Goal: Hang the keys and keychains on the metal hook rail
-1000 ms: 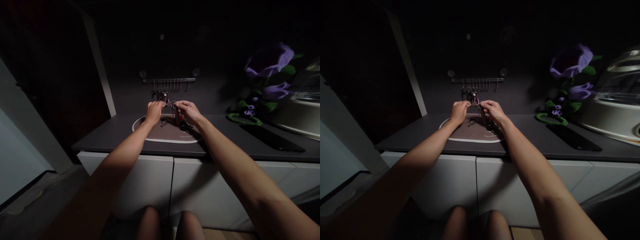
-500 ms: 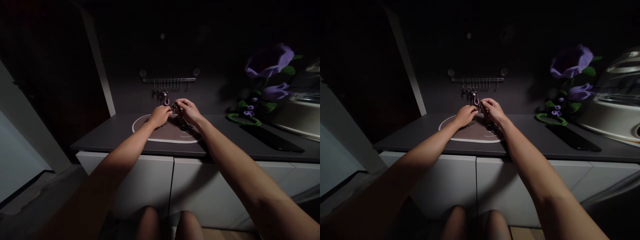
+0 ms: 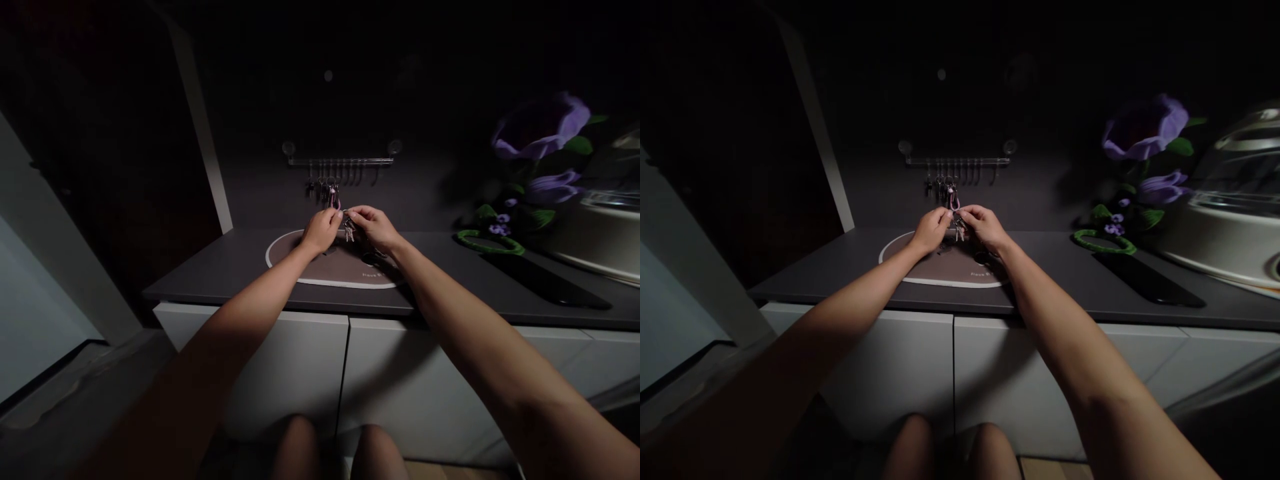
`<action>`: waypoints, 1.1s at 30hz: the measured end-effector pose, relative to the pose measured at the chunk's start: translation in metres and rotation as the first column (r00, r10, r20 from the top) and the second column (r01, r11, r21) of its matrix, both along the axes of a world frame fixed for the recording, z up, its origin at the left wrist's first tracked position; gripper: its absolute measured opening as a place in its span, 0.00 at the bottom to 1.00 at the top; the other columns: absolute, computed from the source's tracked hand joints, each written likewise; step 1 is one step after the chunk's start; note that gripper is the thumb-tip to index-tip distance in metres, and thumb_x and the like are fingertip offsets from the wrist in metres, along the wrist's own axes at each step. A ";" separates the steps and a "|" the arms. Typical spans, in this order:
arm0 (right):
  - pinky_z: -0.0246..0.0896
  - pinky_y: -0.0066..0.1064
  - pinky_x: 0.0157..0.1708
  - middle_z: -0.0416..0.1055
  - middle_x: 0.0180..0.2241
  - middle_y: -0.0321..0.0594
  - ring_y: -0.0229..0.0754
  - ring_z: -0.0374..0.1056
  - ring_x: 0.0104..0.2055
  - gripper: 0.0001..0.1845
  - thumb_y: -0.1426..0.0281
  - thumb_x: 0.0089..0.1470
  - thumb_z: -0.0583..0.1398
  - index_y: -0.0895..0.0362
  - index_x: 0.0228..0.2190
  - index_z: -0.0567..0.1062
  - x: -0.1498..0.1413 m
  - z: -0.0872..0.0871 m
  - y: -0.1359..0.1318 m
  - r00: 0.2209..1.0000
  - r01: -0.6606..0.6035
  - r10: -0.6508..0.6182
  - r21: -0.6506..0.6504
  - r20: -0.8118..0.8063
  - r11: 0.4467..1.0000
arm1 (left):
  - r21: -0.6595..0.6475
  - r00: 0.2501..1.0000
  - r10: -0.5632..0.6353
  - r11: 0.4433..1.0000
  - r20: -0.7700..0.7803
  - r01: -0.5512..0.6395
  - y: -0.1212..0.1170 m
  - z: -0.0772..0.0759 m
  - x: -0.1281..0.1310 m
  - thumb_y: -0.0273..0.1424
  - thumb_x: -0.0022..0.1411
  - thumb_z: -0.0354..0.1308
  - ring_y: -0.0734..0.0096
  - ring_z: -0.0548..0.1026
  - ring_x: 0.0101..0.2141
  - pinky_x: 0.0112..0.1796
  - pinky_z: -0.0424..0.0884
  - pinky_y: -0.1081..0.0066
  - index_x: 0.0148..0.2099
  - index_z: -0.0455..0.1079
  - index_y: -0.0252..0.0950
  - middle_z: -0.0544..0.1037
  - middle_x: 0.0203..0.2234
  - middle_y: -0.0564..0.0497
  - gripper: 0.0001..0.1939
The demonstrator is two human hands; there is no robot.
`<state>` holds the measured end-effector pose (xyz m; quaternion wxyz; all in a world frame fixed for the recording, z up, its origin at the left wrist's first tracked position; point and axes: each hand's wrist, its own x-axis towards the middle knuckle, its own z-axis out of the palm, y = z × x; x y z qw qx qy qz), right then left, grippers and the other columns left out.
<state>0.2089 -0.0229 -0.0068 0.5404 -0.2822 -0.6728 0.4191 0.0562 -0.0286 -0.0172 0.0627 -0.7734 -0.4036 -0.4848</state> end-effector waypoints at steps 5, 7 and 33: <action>0.56 0.24 0.22 0.64 0.19 0.31 0.29 0.58 0.20 0.13 0.62 0.42 0.64 0.59 0.28 0.72 0.000 -0.001 0.000 0.999 -0.003 0.004 -0.013 0.038 1.000 | -0.027 0.993 -0.091 0.995 0.074 0.093 0.002 0.001 0.000 0.30 0.61 0.46 0.74 0.67 0.29 0.32 0.61 0.73 0.30 0.64 0.34 0.72 0.25 0.51 0.09; 0.58 0.25 0.23 0.65 0.19 0.31 0.30 0.60 0.20 0.14 0.62 0.41 0.64 0.59 0.28 0.72 0.000 -0.002 0.000 1.000 -0.019 0.019 -0.046 0.003 0.999 | -0.045 0.987 -0.104 0.993 0.123 0.110 0.003 0.001 0.000 0.30 0.61 0.46 0.75 0.66 0.27 0.31 0.60 0.74 0.29 0.64 0.34 0.71 0.24 0.52 0.10; 0.61 0.28 0.31 0.68 0.25 0.32 0.32 0.63 0.26 0.17 0.62 0.35 0.66 0.56 0.27 0.69 -0.008 0.004 0.002 0.979 0.022 -0.029 -0.036 -0.203 0.999 | -0.006 0.988 0.033 0.999 0.149 -0.032 0.011 -0.006 -0.009 0.32 0.63 0.42 0.69 0.70 0.32 0.35 0.62 0.71 0.34 0.66 0.35 0.74 0.29 0.48 0.12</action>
